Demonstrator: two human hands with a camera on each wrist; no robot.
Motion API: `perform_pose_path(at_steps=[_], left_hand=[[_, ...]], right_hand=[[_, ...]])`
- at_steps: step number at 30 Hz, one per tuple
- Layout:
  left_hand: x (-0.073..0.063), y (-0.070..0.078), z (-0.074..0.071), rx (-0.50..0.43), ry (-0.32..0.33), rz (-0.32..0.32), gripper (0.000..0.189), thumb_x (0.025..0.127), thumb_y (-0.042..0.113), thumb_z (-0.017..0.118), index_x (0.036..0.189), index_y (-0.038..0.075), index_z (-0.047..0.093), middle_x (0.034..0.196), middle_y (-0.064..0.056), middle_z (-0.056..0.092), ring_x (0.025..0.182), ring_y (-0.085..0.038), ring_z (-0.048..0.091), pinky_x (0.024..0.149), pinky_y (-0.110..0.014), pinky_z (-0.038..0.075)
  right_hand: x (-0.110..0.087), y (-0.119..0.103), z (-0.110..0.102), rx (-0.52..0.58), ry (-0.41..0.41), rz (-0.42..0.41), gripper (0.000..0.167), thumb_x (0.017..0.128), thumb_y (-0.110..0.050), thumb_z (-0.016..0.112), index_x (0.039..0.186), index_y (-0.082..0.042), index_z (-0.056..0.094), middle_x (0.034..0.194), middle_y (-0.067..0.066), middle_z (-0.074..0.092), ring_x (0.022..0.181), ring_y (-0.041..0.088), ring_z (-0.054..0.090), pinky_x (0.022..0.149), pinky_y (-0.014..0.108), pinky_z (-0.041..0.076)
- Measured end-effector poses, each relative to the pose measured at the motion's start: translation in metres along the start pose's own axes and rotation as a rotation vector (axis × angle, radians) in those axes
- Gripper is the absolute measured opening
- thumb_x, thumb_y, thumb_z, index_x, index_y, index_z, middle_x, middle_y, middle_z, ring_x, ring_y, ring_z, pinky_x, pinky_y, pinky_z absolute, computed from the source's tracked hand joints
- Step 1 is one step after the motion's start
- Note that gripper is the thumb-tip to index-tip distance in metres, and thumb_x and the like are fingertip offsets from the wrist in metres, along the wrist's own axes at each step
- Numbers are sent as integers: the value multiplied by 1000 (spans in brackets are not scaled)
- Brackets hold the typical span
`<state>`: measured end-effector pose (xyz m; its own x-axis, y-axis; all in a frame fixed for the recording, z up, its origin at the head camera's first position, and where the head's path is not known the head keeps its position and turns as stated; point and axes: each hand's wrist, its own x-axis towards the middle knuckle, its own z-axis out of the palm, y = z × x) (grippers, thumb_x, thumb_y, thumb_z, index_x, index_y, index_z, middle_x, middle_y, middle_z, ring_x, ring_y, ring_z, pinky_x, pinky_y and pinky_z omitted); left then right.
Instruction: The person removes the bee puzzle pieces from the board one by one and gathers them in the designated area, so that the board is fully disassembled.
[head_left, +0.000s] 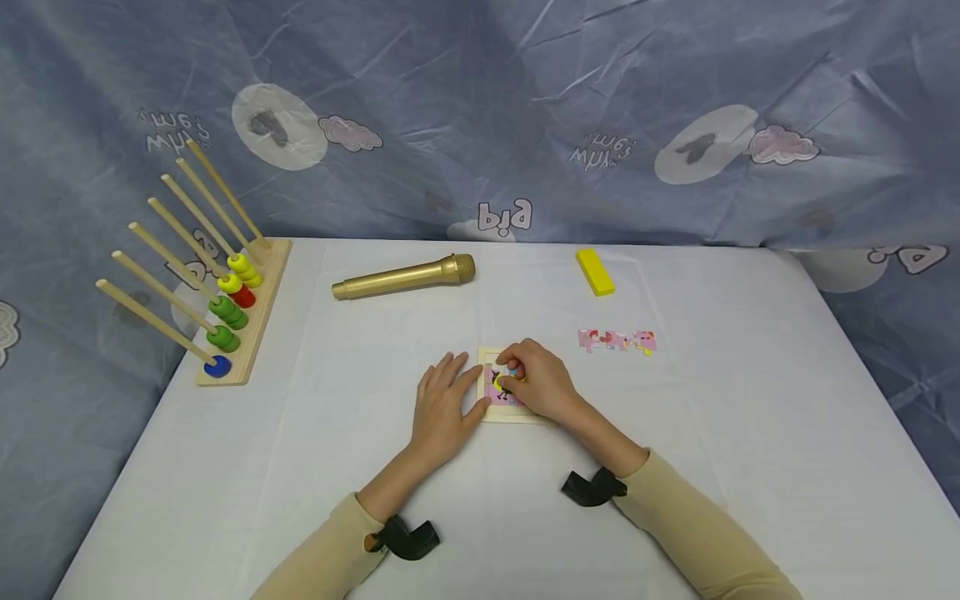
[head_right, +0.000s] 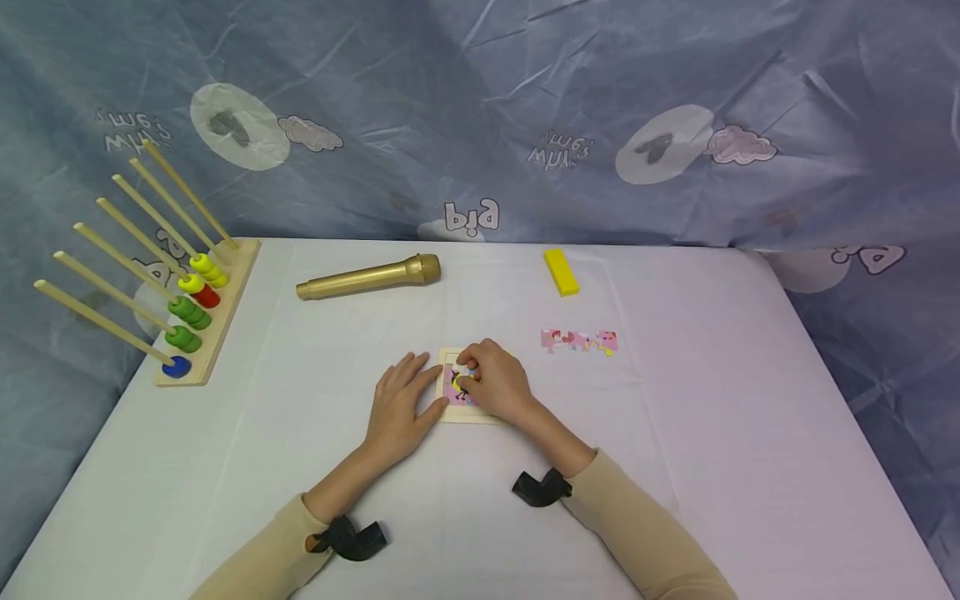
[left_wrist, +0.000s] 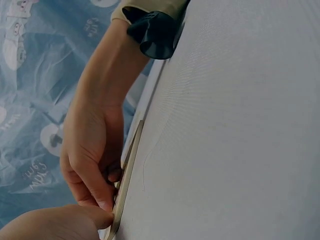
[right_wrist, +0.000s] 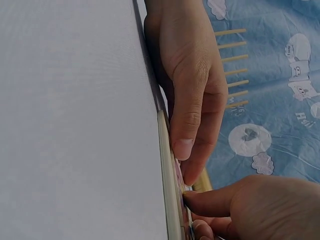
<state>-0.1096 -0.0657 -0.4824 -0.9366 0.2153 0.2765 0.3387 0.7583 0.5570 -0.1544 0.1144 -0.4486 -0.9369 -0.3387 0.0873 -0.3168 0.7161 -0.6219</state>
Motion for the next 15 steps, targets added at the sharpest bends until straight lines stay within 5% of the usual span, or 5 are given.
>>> perform_pose_path(at_steps=[15], left_hand=[[0,2,-1,-7,22,6,44,86,27,73,126,10,65,143,-16,52,140,-36,38,114,-58,25]], right_hand=[[-1,-1,0,48,19,-32,18,85,-7,73,95,-12,59,83,3,59,68,11,48,62,24,39]])
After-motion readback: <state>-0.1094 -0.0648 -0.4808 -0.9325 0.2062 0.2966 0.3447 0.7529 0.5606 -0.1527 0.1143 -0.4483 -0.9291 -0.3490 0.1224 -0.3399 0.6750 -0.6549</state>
